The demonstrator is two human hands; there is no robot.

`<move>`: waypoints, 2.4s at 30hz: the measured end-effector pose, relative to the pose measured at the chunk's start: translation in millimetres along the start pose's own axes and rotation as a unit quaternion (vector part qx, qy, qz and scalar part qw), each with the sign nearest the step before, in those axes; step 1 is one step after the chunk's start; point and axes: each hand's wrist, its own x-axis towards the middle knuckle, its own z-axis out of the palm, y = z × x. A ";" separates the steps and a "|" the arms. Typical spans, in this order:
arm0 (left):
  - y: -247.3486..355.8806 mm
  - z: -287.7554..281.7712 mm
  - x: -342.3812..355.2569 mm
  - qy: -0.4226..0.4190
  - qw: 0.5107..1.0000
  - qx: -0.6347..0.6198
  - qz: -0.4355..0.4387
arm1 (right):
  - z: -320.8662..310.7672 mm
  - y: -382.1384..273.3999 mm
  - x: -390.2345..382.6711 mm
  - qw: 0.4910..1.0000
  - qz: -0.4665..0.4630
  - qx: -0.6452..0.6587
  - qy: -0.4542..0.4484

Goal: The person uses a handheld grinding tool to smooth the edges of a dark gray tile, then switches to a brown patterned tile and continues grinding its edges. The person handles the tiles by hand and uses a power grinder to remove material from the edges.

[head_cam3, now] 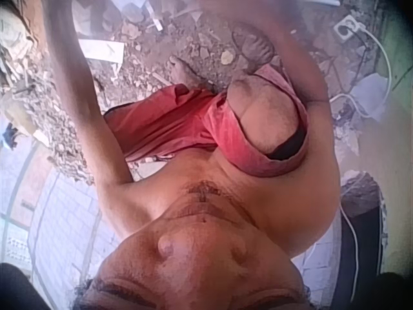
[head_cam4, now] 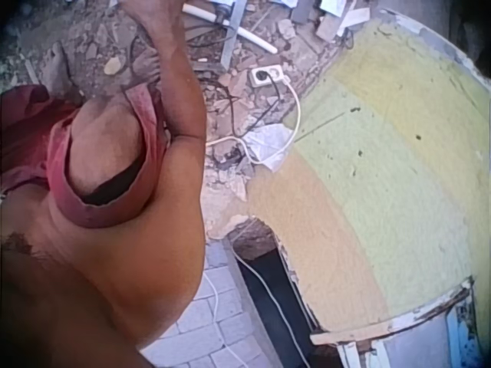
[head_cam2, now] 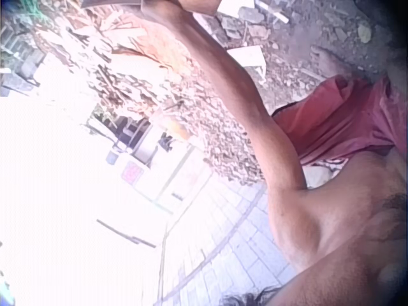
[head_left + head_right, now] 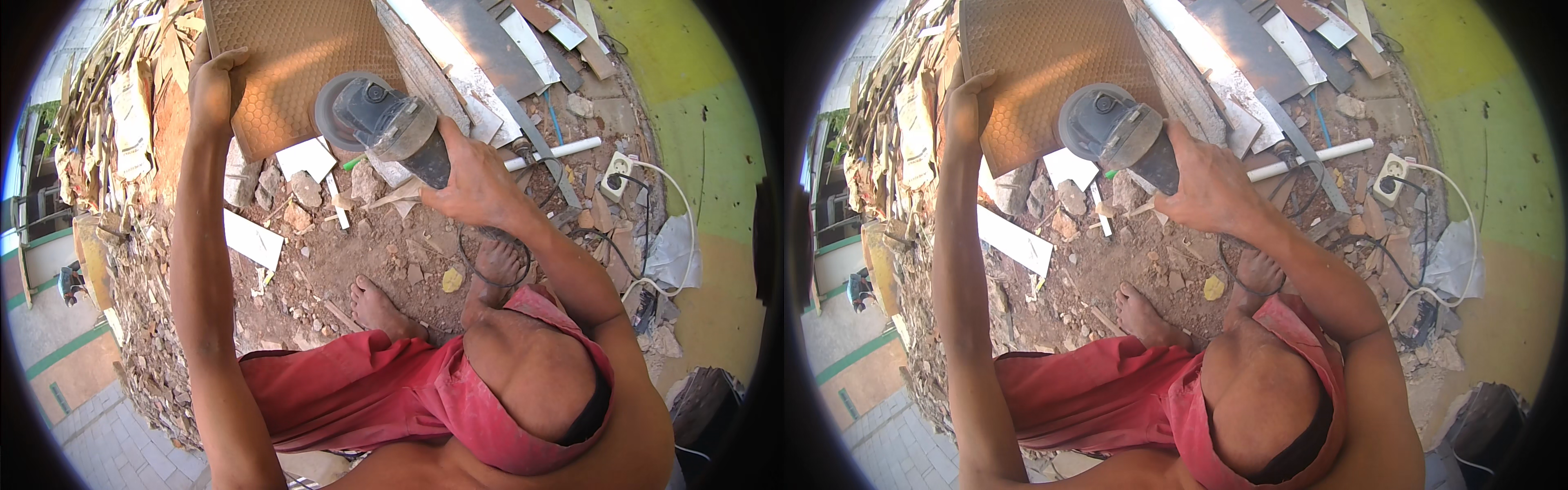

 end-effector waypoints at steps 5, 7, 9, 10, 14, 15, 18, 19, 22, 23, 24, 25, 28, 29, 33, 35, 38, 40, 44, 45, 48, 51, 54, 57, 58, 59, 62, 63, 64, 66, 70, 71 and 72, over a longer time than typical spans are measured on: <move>3.0 -0.3 -2.2 0.011 0.999 0.042 -0.003 | -4.2 -0.1 1.1 0.999 0.031 -0.006 -0.022; 0.6 -1.7 0.5 -0.004 1.000 0.012 0.009 | -6.8 -1.1 0.6 0.998 0.043 -0.014 -0.034; -2.1 -4.0 4.6 -0.013 1.000 -0.010 0.013 | -5.6 -2.2 -0.5 1.000 0.003 -0.008 -0.006; -3.7 -4.8 7.3 -0.015 1.000 -0.015 0.011 | -4.4 -2.2 -0.9 1.000 -0.016 -0.005 0.008; -8.8 -8.2 7.0 -0.003 1.000 -0.014 0.012 | 0.7 -2.2 -0.1 1.000 -0.024 0.014 0.002; -8.2 -8.1 6.3 -0.006 1.000 -0.018 0.009 | 0.6 -3.0 0.3 1.000 -0.022 0.016 -0.003; -7.6 -6.1 4.3 -0.005 1.000 -0.016 0.003 | 0.7 -3.7 0.3 1.000 -0.021 0.017 -0.003; -6.7 -5.7 4.8 0.001 1.000 -0.003 0.004 | 0.4 -4.4 0.9 1.000 -0.023 0.017 0.000; -1.2 -4.1 2.1 0.008 1.000 0.022 0.005 | 0.7 -3.2 3.6 1.000 -0.015 0.011 -0.010; -0.1 -4.1 0.9 0.008 1.000 0.028 0.004 | 0.2 -3.9 3.9 1.000 -0.009 0.010 -0.012; -0.8 -4.6 1.7 0.005 1.000 0.022 0.007 | -0.7 -5.1 4.1 1.000 -0.002 0.009 -0.015; -2.2 -4.6 3.1 0.001 1.000 0.015 0.009 | -1.2 -5.5 3.9 1.000 0.005 0.007 -0.017; 3.4 0.2 -1.6 0.021 0.998 0.049 -0.022 | -1.7 -3.3 5.3 1.000 0.000 -0.004 -0.020; 6.0 2.4 -3.3 0.033 0.996 0.069 -0.038 | -1.5 -2.8 5.4 1.000 0.000 -0.005 -0.017; -7.3 -9.0 7.4 -0.006 1.000 0.005 0.011 | 0.3 -0.3 6.1 1.000 -0.004 -0.005 -0.014; -1.6 -2.6 4.2 0.008 1.000 0.018 -0.006 | 0.3 1.2 6.6 1.000 -0.003 -0.003 -0.017; -8.3 -8.4 9.3 -0.009 1.000 -0.016 0.011 | -0.7 0.2 6.8 1.000 -0.004 -0.001 -0.015; -7.8 -7.1 8.0 -0.009 1.000 -0.021 0.008 | 0.3 0.4 6.7 1.000 -0.007 -0.005 -0.009; -8.2 -7.9 7.8 -0.006 1.000 -0.009 0.007 | -3.0 -2.0 7.9 0.999 0.028 0.019 -0.035; -8.6 -8.4 7.6 -0.010 1.000 -0.016 0.008 | -1.8 -0.7 8.2 0.999 0.021 0.020 -0.031; -5.1 -6.2 4.1 -0.005 1.000 -0.001 -0.002 | 1.5 2.8 8.3 1.000 -0.002 0.010 -0.014; 2.3 1.5 -2.8 0.016 0.999 0.044 -0.022 | 1.9 4.2 8.3 1.000 -0.002 0.011 -0.010; -6.9 -8.2 5.3 0.000 1.000 0.017 0.006 | 0.6 3.0 6.9 1.000 -0.001 0.022 -0.009; -10.8 -12.1 9.9 -0.015 1.000 0.006 0.018 | -3.2 3.1 6.0 0.999 0.032 0.024 -0.024; -9.9 -11.6 9.8 -0.019 1.000 0.001 0.014 | -4.2 3.3 5.4 0.998 0.049 0.023 -0.032; -9.7 -11.3 9.8 -0.024 1.000 -0.004 0.011 | -3.6 3.4 5.2 0.999 0.034 0.026 -0.024; -12.0 -12.5 10.0 -0.017 1.000 -0.019 0.009 | -1.1 2.0 5.9 0.999 0.006 0.030 -0.012; -12.1 -11.3 9.6 -0.015 1.000 -0.015 0.006 | -0.7 2.0 6.7 0.999 0.008 0.028 -0.015; -10.7 -9.6 9.0 -0.011 1.000 -0.010 0.004 | -0.7 1.7 7.8 0.999 0.009 0.027 -0.019; -8.3 -9.5 8.1 -0.008 1.000 -0.008 0.000 | 0.8 5.0 8.1 1.000 0.009 0.026 -0.012; -9.1 -9.8 7.2 -0.009 1.000 -0.013 0.001 | 2.0 12.7 8.8 0.999 0.033 0.000 -0.015; -8.6 -9.8 7.1 -0.008 1.000 -0.011 0.005 | 0.5 12.0 8.7 0.999 0.036 0.002 -0.015; -7.7 -9.0 7.0 -0.005 1.000 -0.009 0.003 | -1.6 10.5 8.3 0.999 0.039 0.005 -0.016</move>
